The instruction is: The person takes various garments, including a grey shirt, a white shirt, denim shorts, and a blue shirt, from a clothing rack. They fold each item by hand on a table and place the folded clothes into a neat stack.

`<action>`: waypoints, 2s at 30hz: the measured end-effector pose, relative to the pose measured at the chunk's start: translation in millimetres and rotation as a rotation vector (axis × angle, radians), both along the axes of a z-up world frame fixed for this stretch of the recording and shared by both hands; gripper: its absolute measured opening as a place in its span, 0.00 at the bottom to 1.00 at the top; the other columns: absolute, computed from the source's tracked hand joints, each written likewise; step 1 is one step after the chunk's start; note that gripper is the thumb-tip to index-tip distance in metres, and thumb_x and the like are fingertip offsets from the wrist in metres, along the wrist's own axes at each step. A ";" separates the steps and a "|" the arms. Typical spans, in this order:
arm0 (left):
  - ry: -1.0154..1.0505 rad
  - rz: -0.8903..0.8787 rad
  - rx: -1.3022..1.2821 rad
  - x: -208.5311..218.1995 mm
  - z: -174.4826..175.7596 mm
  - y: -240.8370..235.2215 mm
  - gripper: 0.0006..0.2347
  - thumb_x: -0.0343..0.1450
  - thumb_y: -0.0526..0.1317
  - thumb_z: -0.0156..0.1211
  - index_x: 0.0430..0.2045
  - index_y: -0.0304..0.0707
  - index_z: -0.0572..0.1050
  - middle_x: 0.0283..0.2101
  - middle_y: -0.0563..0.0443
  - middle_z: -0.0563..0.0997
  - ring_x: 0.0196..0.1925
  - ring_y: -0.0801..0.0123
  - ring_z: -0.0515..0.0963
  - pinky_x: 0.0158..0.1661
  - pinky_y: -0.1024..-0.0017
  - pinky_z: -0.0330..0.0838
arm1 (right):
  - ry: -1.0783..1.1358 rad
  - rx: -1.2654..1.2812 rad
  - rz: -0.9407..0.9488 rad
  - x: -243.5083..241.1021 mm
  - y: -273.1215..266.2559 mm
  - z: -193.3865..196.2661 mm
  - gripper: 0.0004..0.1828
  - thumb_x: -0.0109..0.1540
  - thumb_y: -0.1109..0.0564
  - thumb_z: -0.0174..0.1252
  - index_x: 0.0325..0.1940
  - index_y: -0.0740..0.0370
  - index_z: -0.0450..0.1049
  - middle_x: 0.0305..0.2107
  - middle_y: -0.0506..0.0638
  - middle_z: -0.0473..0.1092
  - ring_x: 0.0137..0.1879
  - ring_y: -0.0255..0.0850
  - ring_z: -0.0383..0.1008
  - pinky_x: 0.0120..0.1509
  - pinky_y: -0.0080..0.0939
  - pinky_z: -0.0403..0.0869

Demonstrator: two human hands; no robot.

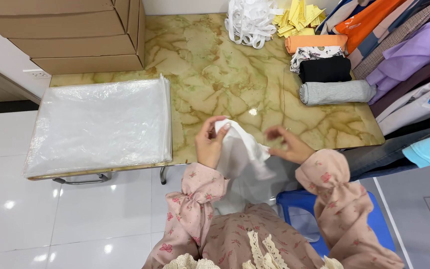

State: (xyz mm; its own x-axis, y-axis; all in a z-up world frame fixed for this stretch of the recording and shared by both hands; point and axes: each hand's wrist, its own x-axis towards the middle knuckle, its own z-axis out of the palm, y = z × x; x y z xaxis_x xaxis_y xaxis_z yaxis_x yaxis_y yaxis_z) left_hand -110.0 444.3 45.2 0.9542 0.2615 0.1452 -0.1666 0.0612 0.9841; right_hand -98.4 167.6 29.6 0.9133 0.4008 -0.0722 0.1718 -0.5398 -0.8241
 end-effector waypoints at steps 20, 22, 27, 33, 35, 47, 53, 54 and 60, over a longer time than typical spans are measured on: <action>-0.152 -0.059 0.241 -20.2 -8.8 -29.3 0.10 0.66 0.38 0.73 0.40 0.51 0.83 0.21 0.55 0.72 0.21 0.71 0.71 0.32 0.75 0.72 | -0.063 0.179 -0.303 6.7 49.5 -21.0 0.05 0.57 0.60 0.52 0.32 0.58 0.74 0.22 0.48 0.68 0.31 0.39 0.70 0.35 0.37 0.74; -0.156 -0.094 0.243 -17.2 -8.1 -28.4 0.11 0.66 0.39 0.73 0.41 0.52 0.83 0.22 0.54 0.75 0.20 0.72 0.72 0.32 0.76 0.74 | 0.098 0.287 -0.261 6.2 39.4 -19.7 0.12 0.58 0.58 0.45 0.30 0.58 0.75 0.21 0.46 0.65 0.32 0.37 0.66 0.35 0.35 0.72; 0.044 -0.713 0.188 -3.2 -15.6 -29.6 0.35 0.58 0.55 0.78 0.58 0.41 0.70 0.56 0.37 0.74 0.59 0.49 0.73 0.61 0.53 0.64 | 0.430 0.468 -0.214 1.5 31.1 14.4 0.17 0.45 0.56 0.45 0.32 0.65 0.74 0.20 0.46 0.62 0.25 0.34 0.63 0.26 0.29 0.63; -0.183 -0.828 0.264 9.1 -13.0 -32.6 0.19 0.58 0.47 0.80 0.28 0.38 0.74 0.34 0.51 0.66 0.40 0.62 0.69 0.48 0.70 0.66 | 0.179 0.332 0.038 -12.3 1.8 58.3 0.16 0.52 0.65 0.49 0.39 0.64 0.77 0.29 0.47 0.69 0.37 0.37 0.68 0.43 0.33 0.67; -0.257 -0.822 0.339 17.4 -22.5 -39.6 0.19 0.57 0.48 0.79 0.29 0.39 0.75 0.39 0.50 0.66 0.45 0.58 0.68 0.52 0.65 0.64 | 0.162 0.337 0.038 -20.6 -3.2 69.0 0.15 0.51 0.66 0.50 0.38 0.64 0.78 0.28 0.46 0.70 0.36 0.36 0.68 0.42 0.33 0.66; -0.094 -1.025 0.893 44.1 -42.5 -39.2 0.20 0.57 0.54 0.72 0.36 0.47 0.76 0.38 0.45 0.83 0.48 0.46 0.81 0.48 0.54 0.72 | -0.095 0.350 -0.190 -31.5 -74.8 92.5 0.19 0.51 0.68 0.42 0.44 0.65 0.70 0.25 0.49 0.68 0.31 0.35 0.64 0.39 0.33 0.63; 0.037 -0.964 1.313 66.3 -53.3 0.8 0.18 0.58 0.56 0.67 0.41 0.61 0.78 0.43 0.59 0.86 0.52 0.57 0.83 0.59 0.53 0.63 | -0.174 0.142 -0.224 -31.3 -107.9 60.7 0.18 0.55 0.69 0.42 0.47 0.65 0.70 0.27 0.48 0.66 0.34 0.36 0.61 0.41 0.34 0.62; 0.059 -0.953 1.404 69.4 -62.7 7.8 0.18 0.59 0.55 0.67 0.43 0.65 0.78 0.45 0.60 0.86 0.54 0.58 0.82 0.63 0.50 0.56 | -0.211 0.089 -0.248 -31.1 -118.5 55.4 0.19 0.57 0.69 0.41 0.50 0.64 0.70 0.29 0.50 0.67 0.36 0.38 0.62 0.43 0.36 0.63; 0.166 -0.951 0.790 78.6 -94.3 53.8 0.13 0.60 0.48 0.71 0.30 0.45 0.76 0.28 0.50 0.80 0.33 0.61 0.79 0.39 0.65 0.71 | -0.084 -0.249 -0.261 -43.5 -120.7 38.7 0.16 0.63 0.63 0.41 0.55 0.60 0.65 0.33 0.61 0.66 0.41 0.56 0.69 0.51 0.56 0.70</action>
State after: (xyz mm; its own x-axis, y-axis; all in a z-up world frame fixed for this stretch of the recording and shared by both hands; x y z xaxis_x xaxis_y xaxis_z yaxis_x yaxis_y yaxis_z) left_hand -31.3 498.1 -49.2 0.7389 -0.6458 -0.1923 -0.2505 -0.5282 0.8113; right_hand -141.9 46.9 68.3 0.9893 0.1337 -0.0588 0.0635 -0.7563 -0.6512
